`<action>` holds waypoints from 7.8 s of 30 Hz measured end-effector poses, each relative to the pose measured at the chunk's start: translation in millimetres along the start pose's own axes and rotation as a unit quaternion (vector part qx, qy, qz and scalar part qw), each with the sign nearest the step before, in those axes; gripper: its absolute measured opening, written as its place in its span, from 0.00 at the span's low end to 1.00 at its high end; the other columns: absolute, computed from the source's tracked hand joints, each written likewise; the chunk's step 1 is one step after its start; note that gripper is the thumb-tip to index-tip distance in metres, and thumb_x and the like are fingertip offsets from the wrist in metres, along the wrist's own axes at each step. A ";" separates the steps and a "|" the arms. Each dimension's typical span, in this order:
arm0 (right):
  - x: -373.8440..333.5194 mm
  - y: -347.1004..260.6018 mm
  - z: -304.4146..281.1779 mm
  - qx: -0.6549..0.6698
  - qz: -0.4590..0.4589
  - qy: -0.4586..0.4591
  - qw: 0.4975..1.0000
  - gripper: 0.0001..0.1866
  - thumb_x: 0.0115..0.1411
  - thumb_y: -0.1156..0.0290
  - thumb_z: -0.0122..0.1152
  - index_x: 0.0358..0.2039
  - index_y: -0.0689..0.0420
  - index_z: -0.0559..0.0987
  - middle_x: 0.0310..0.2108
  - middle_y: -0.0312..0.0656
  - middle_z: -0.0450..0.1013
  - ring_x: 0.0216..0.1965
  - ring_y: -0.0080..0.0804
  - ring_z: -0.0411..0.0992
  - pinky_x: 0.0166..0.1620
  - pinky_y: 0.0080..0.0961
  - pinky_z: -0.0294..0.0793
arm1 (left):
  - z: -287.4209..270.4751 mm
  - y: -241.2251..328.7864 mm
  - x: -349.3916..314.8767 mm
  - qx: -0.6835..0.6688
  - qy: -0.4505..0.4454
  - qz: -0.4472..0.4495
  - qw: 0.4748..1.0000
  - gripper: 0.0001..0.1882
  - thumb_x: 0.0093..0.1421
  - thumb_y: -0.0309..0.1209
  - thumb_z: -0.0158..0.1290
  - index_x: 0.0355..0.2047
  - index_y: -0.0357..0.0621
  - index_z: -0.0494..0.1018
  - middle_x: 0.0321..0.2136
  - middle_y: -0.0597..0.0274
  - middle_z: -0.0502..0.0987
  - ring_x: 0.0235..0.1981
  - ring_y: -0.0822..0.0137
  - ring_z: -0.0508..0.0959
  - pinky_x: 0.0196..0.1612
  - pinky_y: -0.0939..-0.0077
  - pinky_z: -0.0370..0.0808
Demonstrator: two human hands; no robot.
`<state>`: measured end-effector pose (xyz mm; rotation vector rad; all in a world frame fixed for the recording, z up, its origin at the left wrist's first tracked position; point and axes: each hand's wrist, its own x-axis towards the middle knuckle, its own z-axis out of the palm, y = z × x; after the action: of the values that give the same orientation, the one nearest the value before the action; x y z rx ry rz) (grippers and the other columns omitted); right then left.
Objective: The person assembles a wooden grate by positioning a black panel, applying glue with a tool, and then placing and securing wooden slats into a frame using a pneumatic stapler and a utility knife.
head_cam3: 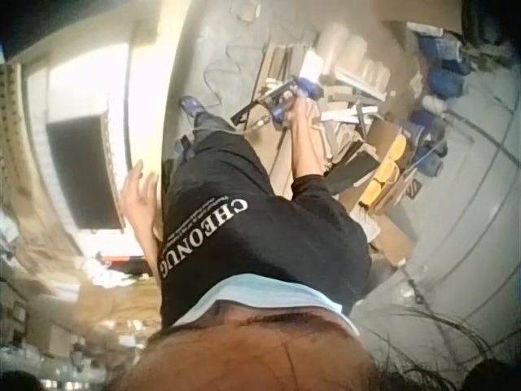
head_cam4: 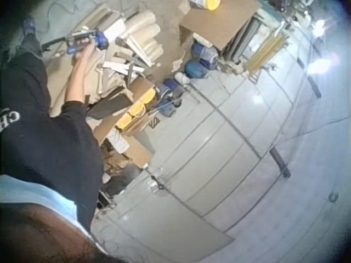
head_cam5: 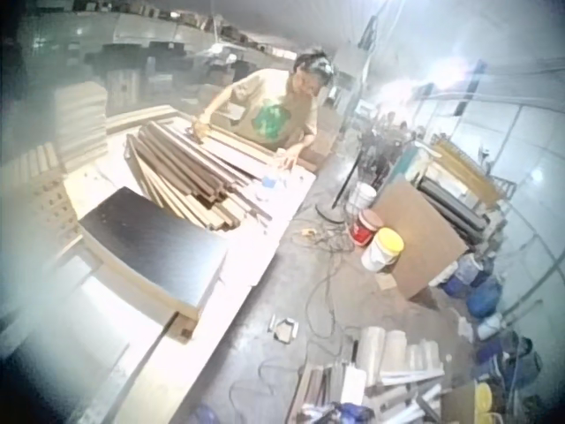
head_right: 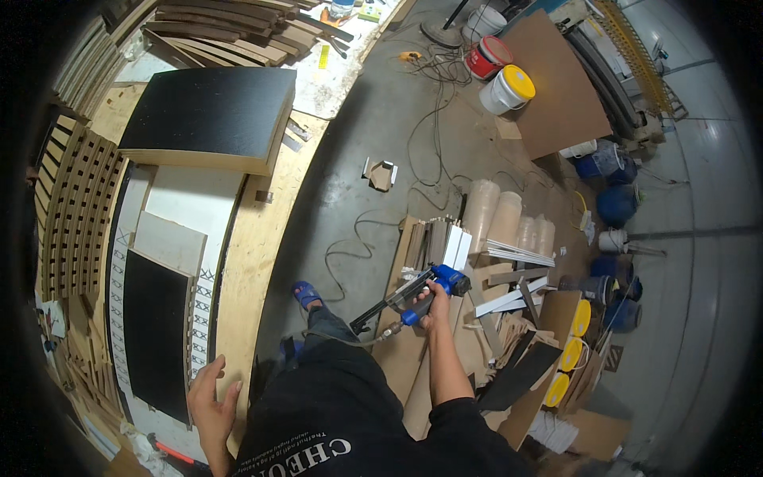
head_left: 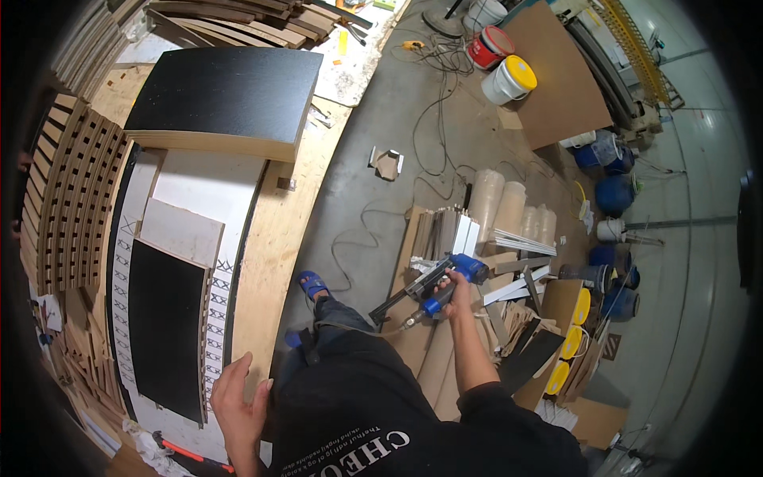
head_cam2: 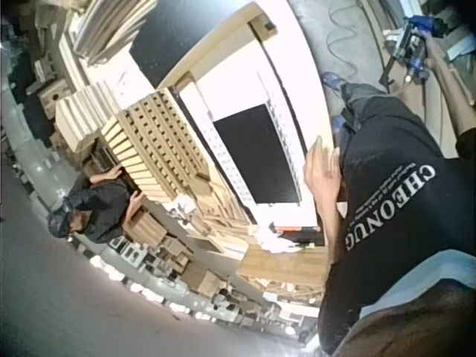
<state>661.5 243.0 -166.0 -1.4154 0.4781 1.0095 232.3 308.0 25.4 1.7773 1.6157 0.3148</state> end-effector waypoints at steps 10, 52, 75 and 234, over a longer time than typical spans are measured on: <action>23.5 -16.8 18.6 0.006 0.002 -0.001 1.000 0.09 0.52 0.66 0.56 0.34 0.51 0.71 0.15 0.29 0.62 0.16 0.21 0.64 0.22 0.23 0.69 | 13.9 19.9 19.2 -0.012 -0.001 -0.009 1.000 0.22 0.45 0.24 0.58 0.43 0.36 0.72 0.36 0.46 0.75 0.37 0.48 0.75 0.41 0.64 0.71; -109.2 46.9 76.2 0.075 -0.110 -0.069 0.989 0.08 0.50 0.67 0.56 0.21 0.50 0.66 0.14 0.32 0.63 0.15 0.26 0.63 0.22 0.22 0.68 | -132.4 -316.5 -11.8 -0.312 0.352 -0.063 0.880 0.14 0.53 0.20 0.52 0.42 0.34 0.73 0.25 0.66 0.73 0.26 0.78 0.71 0.31 0.86 0.69; 111.3 -72.0 99.3 0.202 0.067 -0.010 0.977 0.06 0.51 0.61 0.53 0.21 0.42 0.67 0.13 0.23 0.61 0.15 0.19 0.62 0.23 0.23 0.63 | -135.4 92.9 368.7 -0.245 0.239 0.109 0.933 0.12 0.56 0.27 0.54 0.40 0.34 0.75 0.27 0.62 0.78 0.27 0.76 0.76 0.32 0.83 0.73; -18.8 -111.3 217.8 0.150 0.130 -0.369 0.908 0.19 0.56 0.50 0.57 0.26 0.54 0.69 0.20 0.38 0.68 0.25 0.32 0.69 0.34 0.26 0.70 | 93.3 260.6 304.8 -0.511 -0.106 -0.019 0.853 0.05 0.58 0.28 0.52 0.32 0.39 0.70 0.27 0.55 0.78 0.24 0.72 0.77 0.29 0.81 0.73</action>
<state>679.2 459.8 -52.4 -0.6233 0.2372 1.5187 548.2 571.7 40.5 0.8989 0.9865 0.7593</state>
